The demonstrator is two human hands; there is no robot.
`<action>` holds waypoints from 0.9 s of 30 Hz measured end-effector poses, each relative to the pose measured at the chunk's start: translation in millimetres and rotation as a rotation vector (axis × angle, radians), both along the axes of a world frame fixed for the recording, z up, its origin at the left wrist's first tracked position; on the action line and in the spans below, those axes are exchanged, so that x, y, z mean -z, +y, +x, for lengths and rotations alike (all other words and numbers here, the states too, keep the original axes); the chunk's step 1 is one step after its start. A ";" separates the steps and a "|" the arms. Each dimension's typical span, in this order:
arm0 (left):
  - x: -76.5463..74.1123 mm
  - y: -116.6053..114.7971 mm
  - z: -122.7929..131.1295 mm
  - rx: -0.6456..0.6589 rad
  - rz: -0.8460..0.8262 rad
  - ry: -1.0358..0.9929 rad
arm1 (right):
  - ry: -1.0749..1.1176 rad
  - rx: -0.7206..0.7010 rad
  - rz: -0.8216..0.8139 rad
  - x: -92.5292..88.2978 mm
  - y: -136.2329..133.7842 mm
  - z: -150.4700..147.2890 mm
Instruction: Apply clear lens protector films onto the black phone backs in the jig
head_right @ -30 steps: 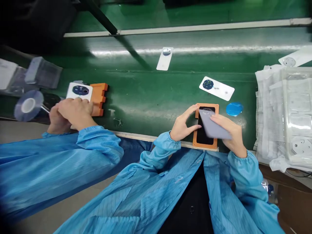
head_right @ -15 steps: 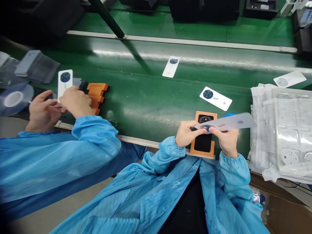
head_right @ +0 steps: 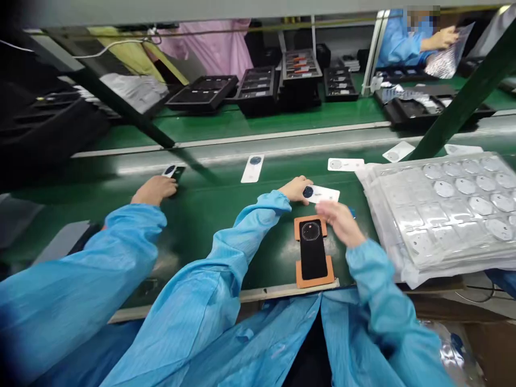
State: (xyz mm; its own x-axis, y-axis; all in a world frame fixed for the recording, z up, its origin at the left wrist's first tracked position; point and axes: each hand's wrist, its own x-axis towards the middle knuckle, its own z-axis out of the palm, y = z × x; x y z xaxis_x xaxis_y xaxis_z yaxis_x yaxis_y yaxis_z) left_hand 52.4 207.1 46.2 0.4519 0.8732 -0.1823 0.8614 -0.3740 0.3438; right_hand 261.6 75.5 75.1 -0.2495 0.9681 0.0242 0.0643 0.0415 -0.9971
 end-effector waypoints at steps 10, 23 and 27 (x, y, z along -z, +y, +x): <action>-1.9 24.5 -7.6 -0.154 -0.159 0.205 | -0.701 0.419 0.201 -70.4 -133.9 233.1; -27.2 -58.9 -77.0 -0.630 -0.061 -1.094 | -1.160 0.679 -0.169 -56.9 -69.2 397.0; -14.4 -101.0 -58.0 -0.794 -0.250 -1.616 | -1.227 0.662 -0.059 -68.8 -69.3 383.2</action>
